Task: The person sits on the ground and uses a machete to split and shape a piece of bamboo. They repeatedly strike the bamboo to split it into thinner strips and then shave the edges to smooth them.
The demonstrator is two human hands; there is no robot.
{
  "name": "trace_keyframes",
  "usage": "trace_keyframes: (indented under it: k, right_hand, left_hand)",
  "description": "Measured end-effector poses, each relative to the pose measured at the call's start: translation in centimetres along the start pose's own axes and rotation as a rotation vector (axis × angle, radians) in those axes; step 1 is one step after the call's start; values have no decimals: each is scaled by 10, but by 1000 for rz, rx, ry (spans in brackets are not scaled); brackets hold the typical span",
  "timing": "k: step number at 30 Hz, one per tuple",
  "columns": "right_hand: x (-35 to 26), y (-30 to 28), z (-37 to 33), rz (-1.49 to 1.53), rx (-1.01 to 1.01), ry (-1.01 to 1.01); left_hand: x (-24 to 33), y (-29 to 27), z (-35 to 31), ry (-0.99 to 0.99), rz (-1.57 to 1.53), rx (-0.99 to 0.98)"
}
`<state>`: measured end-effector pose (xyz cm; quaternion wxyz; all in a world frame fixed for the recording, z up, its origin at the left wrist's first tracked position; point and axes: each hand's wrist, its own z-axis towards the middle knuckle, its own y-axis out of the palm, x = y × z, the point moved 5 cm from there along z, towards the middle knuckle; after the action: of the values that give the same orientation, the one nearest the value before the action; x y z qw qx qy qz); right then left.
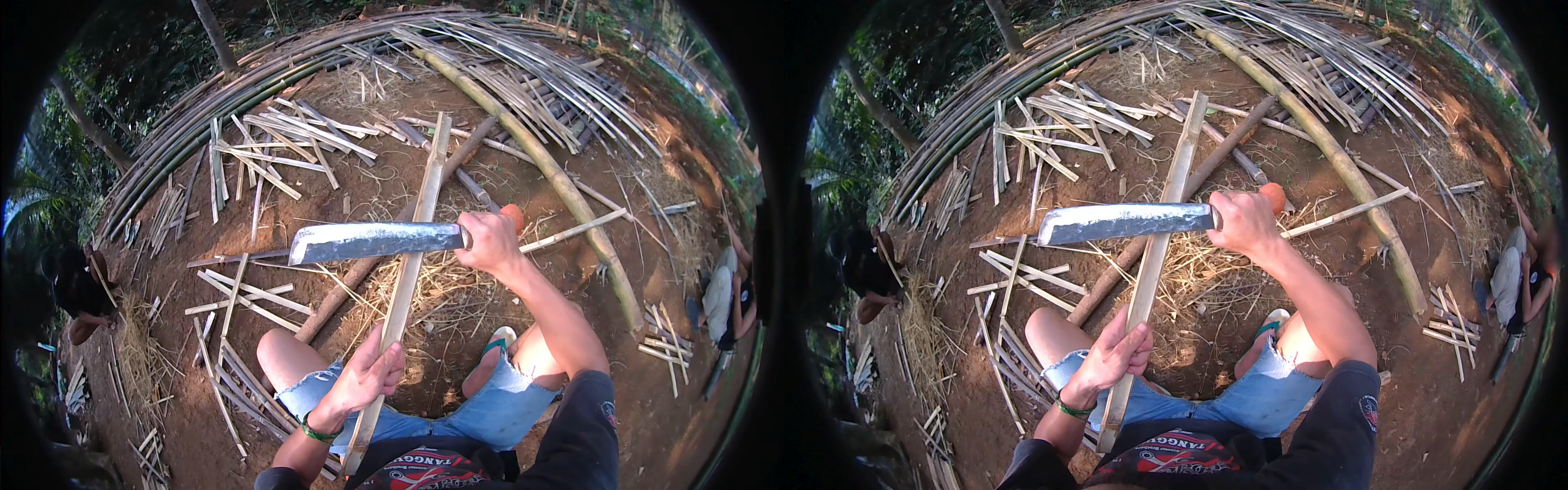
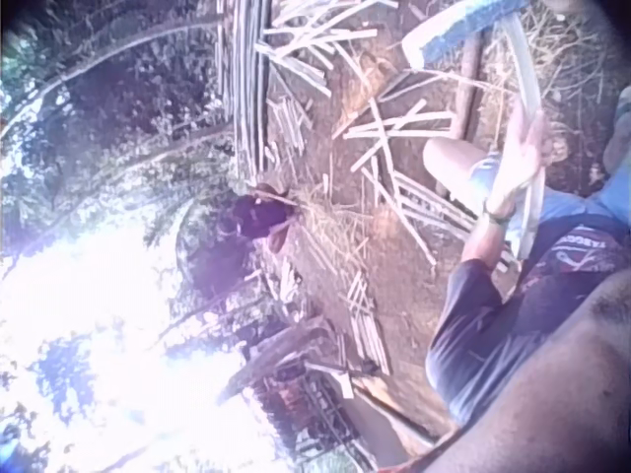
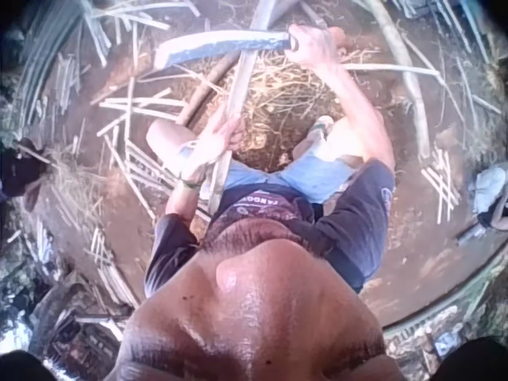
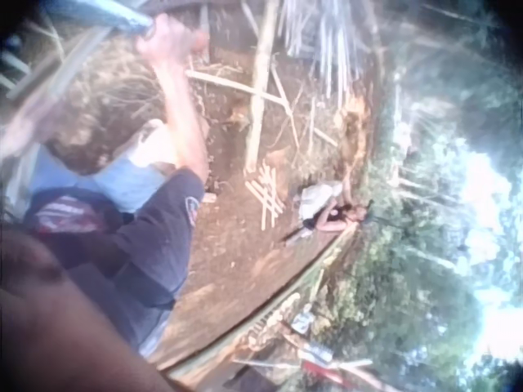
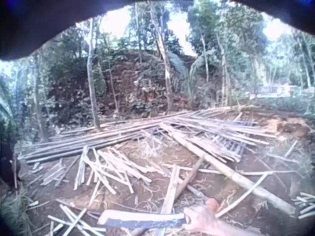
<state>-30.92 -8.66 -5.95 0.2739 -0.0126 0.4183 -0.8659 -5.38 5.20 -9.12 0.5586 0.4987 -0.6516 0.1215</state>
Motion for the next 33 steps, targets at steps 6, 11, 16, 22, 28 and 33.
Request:
trace_keyframes:
  k: [6,11,16,22,28,33]
  right_hand:
    - [62,-29,15,-67,-76,537]
    - [20,-8,0,7,-29,171]
    - [10,3,-2,6,-83,216]
    - [32,1,7,-20,-211,364]
    - [33,9,11,-3,-206,303]
    - [13,27,0,-12,-222,193]
  left_hand:
    - [-19,-4,-24,-9,96,13]
    - [-7,0,-18,26,60,9]
    - [-15,-10,-15,6,12,7]
    - [-19,-14,-21,27,79,13]
    - [-15,-11,-19,21,-43,9]
    - [-22,-21,-15,-27,-96,21]
